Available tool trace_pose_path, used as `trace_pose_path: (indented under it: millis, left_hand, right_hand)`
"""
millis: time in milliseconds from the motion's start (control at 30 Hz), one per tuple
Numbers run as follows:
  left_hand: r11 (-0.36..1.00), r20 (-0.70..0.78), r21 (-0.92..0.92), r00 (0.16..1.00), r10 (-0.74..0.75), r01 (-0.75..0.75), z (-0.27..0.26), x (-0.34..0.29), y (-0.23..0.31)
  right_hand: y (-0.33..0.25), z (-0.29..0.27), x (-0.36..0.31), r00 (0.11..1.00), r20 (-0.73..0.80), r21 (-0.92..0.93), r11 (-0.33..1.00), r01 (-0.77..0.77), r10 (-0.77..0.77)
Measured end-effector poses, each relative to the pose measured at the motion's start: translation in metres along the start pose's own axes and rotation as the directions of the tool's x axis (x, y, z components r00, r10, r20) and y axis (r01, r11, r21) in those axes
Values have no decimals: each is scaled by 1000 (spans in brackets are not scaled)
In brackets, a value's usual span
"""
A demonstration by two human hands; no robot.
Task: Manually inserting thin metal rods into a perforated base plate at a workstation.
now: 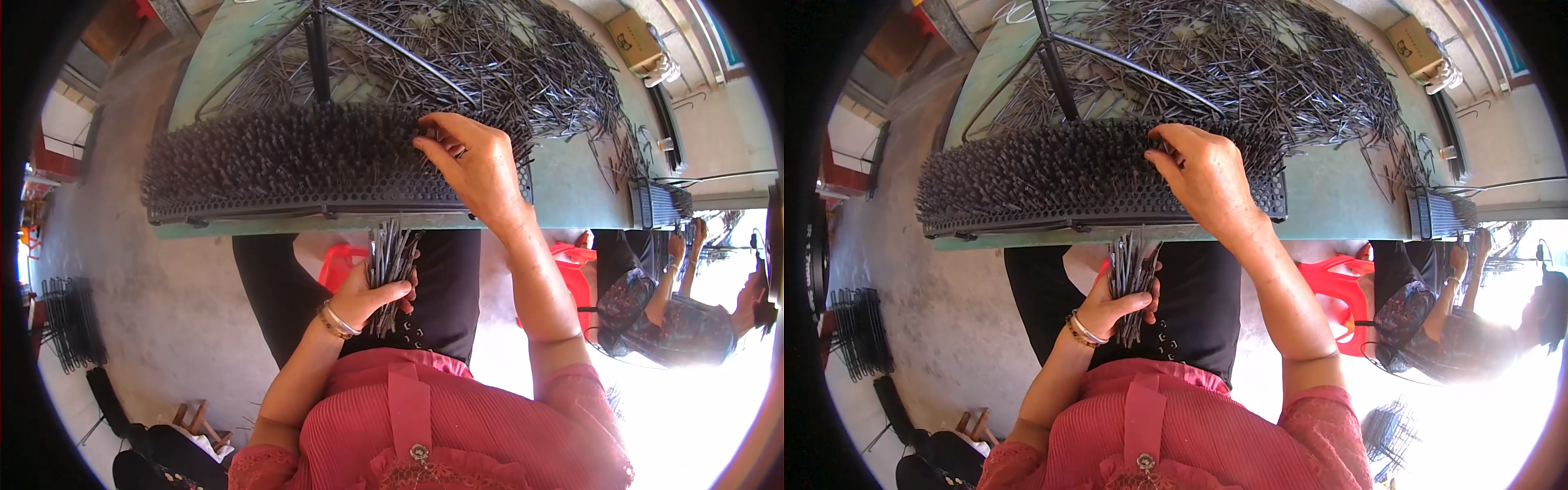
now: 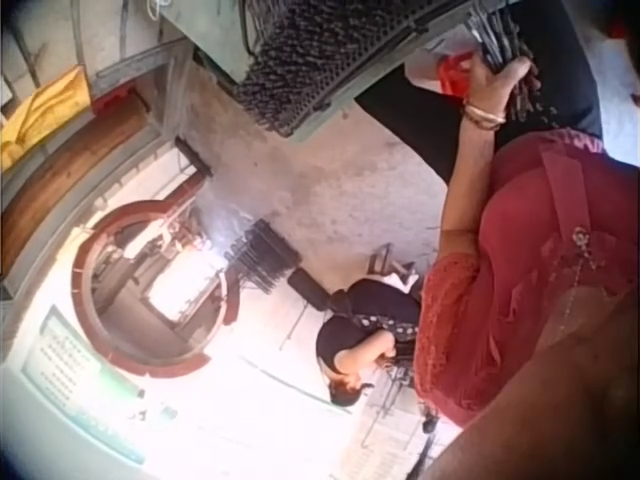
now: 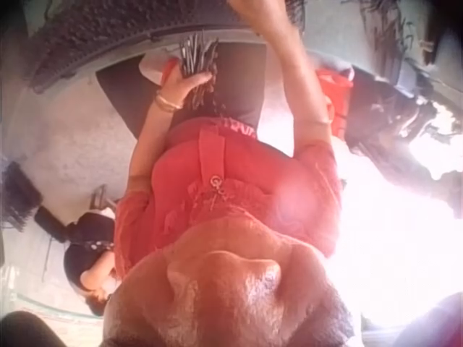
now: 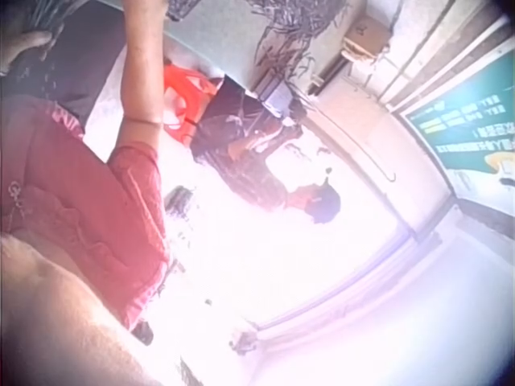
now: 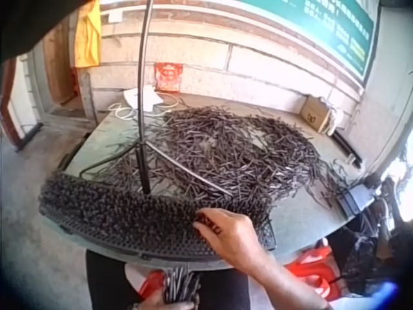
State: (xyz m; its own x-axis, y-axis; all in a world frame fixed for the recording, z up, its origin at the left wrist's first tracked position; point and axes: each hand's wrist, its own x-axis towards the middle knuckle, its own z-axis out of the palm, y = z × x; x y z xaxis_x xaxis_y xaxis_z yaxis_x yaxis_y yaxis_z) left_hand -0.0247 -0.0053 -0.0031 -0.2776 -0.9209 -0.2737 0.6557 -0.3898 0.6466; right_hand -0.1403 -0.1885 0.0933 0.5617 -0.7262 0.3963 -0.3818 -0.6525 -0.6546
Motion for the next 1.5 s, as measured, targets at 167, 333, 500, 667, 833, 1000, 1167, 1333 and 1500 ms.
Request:
trace_pose_path:
  millis: [167,333,500,667,833,1000,1167,1333,1500]
  left_hand:
    - [997,-75,-34,995,-66,63,5,-1,5]
    - [999,-56,11,998,-33,33,3,1,3]
    - [998,-63,69,998,-6,11,3,0,3]
    - [999,-63,-24,997,-32,31,20,5,15]
    - [999,-48,3,998,-50,50,22,6,2]
    - [997,-26,-26,997,-78,77,19,1,-2]
    - [994,-46,-54,994,-101,99,20,3,5]
    - [999,-46,-13,998,-42,41,19,3,6]
    - [1000,-63,5,998,-4,4,19,4,8]
  right_hand:
    - [1,-1,-2,999,12,-7,999,-32,32]
    - [4,2,-2,998,17,-63,997,-54,55]
    - [0,0,-9,993,-54,45,993,-105,107]
    - [10,-9,-11,963,-184,205,966,-160,199]
    - [18,1,-17,964,-224,170,980,-105,142]
    - [19,-2,-19,959,-243,191,977,-99,145]
    - [18,2,-22,976,-210,-96,994,43,-62]
    - [18,9,-26,968,-152,-381,916,129,-199]
    - [18,6,-22,956,-91,-442,871,212,-279]
